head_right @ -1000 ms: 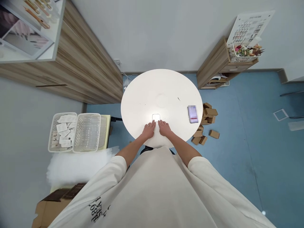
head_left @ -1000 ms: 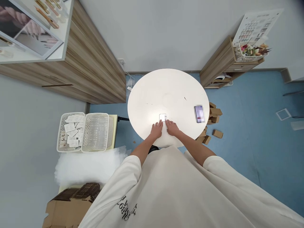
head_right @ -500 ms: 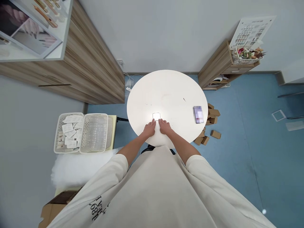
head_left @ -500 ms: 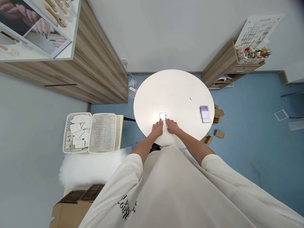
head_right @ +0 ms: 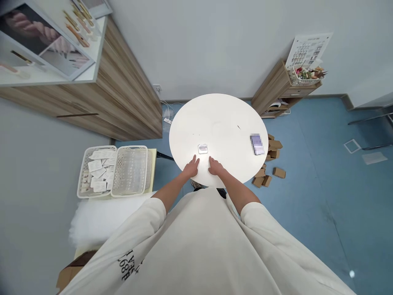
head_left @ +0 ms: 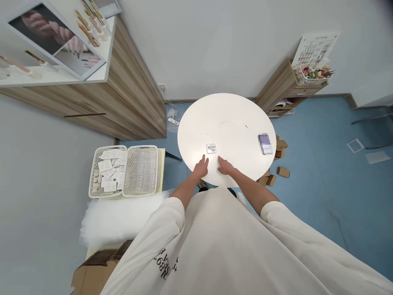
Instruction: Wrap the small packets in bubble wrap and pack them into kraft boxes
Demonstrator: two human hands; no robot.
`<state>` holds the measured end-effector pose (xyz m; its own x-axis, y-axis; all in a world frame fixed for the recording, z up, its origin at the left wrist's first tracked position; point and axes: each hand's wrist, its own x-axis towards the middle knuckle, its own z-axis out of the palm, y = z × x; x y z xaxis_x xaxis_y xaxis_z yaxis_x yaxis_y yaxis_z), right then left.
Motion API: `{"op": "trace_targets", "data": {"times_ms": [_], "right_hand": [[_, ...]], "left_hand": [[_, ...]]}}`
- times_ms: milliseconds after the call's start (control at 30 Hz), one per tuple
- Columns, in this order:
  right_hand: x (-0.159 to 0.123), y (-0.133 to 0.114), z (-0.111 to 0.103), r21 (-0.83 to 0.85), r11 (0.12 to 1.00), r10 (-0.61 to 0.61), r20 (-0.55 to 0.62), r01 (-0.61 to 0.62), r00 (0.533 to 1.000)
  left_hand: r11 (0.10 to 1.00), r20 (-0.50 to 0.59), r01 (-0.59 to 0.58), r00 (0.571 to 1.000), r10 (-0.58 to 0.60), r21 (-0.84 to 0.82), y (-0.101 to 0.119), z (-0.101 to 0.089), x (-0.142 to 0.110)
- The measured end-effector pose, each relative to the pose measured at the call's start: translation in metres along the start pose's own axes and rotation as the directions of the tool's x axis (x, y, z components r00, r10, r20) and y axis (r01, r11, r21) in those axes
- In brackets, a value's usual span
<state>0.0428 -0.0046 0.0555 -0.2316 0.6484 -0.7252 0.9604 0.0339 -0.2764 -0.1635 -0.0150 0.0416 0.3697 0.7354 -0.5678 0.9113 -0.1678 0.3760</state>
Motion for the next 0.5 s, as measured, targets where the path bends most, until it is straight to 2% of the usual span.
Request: {"op": "trace_targets", "data": {"times_ms": [133,233,367,500], "right_hand": [[-0.015,0.006,0.009,-0.05,0.999,0.003,-0.026,-0.004,1.0],[-0.027,0.008,0.016,-0.138,0.99,-0.053,-0.096,0.039,0.994],[-0.045,0.011,0.029,-0.243,0.961,-0.173,-0.163,0.13,0.971],[-0.061,0.003,0.051,-0.304,0.923,-0.303,-0.194,0.236,0.933]], "left_hand": [[0.999,-0.078,0.05,0.996,-0.049,0.003,-0.003,0.01,-0.026],[0.996,-0.154,0.086,0.984,-0.088,-0.021,-0.001,0.024,-0.05],[0.982,-0.231,0.154,0.957,-0.177,-0.112,0.01,0.052,-0.089],[0.948,-0.257,0.231,0.924,-0.284,-0.218,0.024,0.086,-0.133]]}}
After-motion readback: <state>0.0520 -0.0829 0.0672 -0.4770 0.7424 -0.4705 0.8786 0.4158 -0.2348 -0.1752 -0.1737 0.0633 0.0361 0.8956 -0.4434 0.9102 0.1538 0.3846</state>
